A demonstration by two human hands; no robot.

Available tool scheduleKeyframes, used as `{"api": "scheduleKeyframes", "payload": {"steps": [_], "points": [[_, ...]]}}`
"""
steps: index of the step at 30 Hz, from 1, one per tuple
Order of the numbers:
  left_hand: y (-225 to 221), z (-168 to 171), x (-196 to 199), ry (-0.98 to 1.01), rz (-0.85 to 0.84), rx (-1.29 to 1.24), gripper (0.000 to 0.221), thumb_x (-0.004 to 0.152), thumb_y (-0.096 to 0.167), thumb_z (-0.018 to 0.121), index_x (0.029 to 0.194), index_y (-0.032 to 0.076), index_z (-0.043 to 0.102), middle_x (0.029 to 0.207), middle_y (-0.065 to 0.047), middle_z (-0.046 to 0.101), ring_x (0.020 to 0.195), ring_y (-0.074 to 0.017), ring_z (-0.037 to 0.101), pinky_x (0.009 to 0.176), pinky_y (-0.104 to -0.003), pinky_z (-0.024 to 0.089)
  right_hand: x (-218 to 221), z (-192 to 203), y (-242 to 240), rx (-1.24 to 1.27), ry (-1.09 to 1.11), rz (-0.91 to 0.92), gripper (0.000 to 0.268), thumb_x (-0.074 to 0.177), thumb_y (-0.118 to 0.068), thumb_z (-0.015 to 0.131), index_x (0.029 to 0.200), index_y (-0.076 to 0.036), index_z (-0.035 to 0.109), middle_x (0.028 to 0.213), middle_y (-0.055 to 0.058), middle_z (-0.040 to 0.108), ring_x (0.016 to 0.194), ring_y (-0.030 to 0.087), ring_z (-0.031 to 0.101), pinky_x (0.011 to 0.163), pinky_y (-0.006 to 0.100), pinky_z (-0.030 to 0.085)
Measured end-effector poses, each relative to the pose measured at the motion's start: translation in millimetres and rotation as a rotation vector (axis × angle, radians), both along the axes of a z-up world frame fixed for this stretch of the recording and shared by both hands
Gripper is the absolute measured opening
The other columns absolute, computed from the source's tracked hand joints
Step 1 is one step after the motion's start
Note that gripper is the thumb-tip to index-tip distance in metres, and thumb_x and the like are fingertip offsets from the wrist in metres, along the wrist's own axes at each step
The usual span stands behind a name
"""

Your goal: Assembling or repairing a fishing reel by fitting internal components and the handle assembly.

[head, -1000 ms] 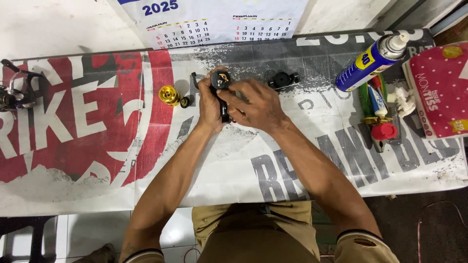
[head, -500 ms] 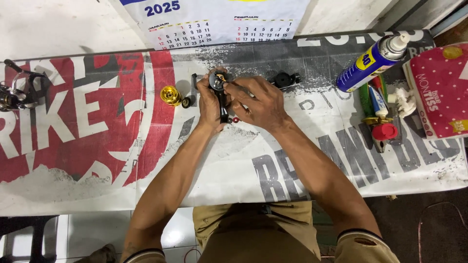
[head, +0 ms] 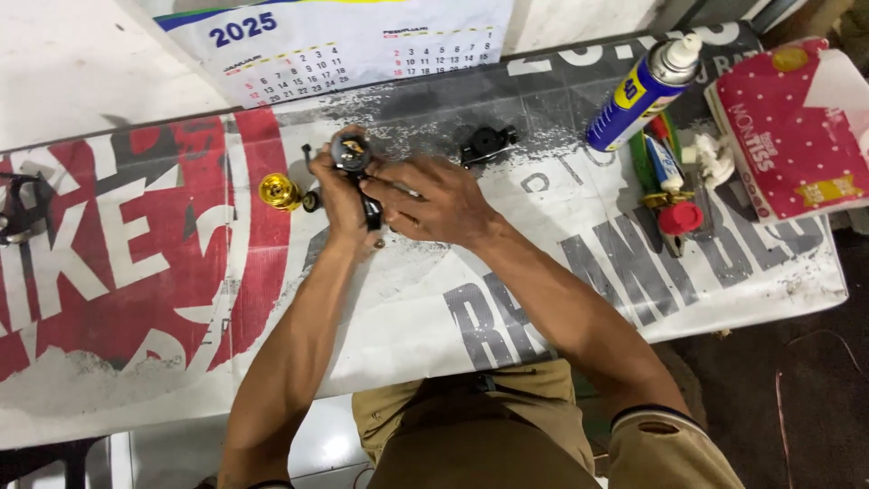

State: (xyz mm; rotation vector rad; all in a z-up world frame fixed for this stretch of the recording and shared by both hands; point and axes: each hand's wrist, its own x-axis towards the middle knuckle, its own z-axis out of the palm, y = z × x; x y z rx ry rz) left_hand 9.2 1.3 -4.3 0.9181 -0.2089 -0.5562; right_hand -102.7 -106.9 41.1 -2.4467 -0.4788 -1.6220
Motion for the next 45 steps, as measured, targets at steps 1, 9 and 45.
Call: {"api": "scheduleKeyframes", "payload": {"steps": [1, 9, 45], "points": [[0, -2, 7, 0.002, -0.007, 0.002, 0.052, 0.099, 0.052, 0.042, 0.119, 0.013, 0.070, 0.066, -0.014, 0.056, 0.056, -0.0184, 0.056, 0.049, -0.020, 0.041, 3, -13, -8, 0.002, 0.002, -0.007, 0.037, 0.108, -0.027, 0.041, 0.108, -0.012, 0.075, 0.102, 0.009, 0.067, 0.077, 0.027, 0.067, 0.061, 0.035, 0.056], [14, -19, 47, -0.136, -0.285, -0.356, 0.054, 0.102, 0.060, 0.049, 0.126, 0.013, 0.058, 0.079, 0.002, 0.058, 0.057, -0.0093, 0.051, 0.047, -0.025, 0.045, -2, -21, -53, 0.280, 0.012, -0.041, 0.015, 0.103, -0.016, 0.070, 0.108, -0.002, 0.070, 0.113, 0.019, 0.067, 0.099, 0.030, 0.071, 0.082, 0.038, 0.067], [9, 12, 17, -0.069, -0.147, -0.084, 0.069, 0.090, 0.072, 0.041, 0.117, 0.013, 0.063, 0.059, -0.001, 0.051, 0.042, -0.0112, 0.043, 0.038, -0.027, 0.039, -30, -21, 14, -0.029, 0.656, 0.199, 0.031, 0.097, -0.012, 0.067, 0.126, -0.008, 0.078, 0.114, 0.006, 0.067, 0.099, 0.025, 0.055, 0.082, 0.037, 0.052]]}}
